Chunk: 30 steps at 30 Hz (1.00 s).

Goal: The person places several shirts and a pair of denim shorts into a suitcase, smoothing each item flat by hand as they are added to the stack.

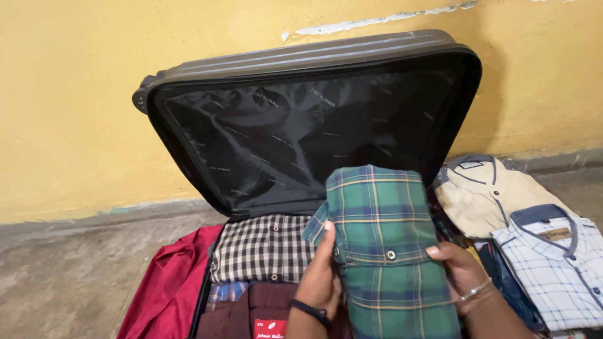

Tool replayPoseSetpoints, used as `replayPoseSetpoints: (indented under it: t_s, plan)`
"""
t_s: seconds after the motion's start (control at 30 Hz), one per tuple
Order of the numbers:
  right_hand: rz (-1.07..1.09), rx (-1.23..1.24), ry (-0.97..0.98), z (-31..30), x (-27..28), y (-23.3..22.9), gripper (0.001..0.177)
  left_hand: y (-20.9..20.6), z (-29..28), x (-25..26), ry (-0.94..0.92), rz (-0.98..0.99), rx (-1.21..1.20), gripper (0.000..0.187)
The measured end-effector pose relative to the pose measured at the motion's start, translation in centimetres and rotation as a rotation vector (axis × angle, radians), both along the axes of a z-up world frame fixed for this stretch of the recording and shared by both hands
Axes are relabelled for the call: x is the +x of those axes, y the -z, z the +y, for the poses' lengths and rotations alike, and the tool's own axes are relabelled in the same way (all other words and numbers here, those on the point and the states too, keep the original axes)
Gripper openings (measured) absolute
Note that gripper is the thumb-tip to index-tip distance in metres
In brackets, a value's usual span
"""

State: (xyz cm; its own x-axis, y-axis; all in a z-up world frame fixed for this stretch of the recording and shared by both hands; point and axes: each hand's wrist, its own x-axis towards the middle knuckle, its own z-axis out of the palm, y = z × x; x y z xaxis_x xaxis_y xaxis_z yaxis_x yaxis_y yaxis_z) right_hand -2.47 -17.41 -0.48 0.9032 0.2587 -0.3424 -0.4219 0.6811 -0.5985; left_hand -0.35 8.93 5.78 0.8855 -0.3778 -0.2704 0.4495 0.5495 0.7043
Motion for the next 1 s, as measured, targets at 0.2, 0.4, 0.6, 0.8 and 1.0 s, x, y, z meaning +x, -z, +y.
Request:
replayPoseSetpoints:
  t_s: [0.2,0.4,0.6,0.8,1.0]
  plan:
    - [0.096,-0.103,0.075,1.8,0.2,-1.0,0.05,-0.4,0.5,0.0,0.078,0.036,0.2,0.086]
    - [0.055,-0.018,0.052,2.7,0.5,-0.4,0.055,-0.3,1.6,-0.3,0.065,0.062,0.101,0.075]
    - [0.224,-0.736,-0.068,5.5,2.3,-3.5,0.075,-0.4,2.4,0.5,-0.229,-0.137,0.294,0.058]
    - [0.136,-0.551,-0.095,8.3,2.2,-5.8,0.085,-4.6,1.3,-0.7,-0.149,-0.336,1.116,0.074]
    - [0.104,-0.189,0.019,6.5,1.4,-0.2,0.075,-4.3,0.1,-0.9,0.019,-0.459,0.943,0.087]
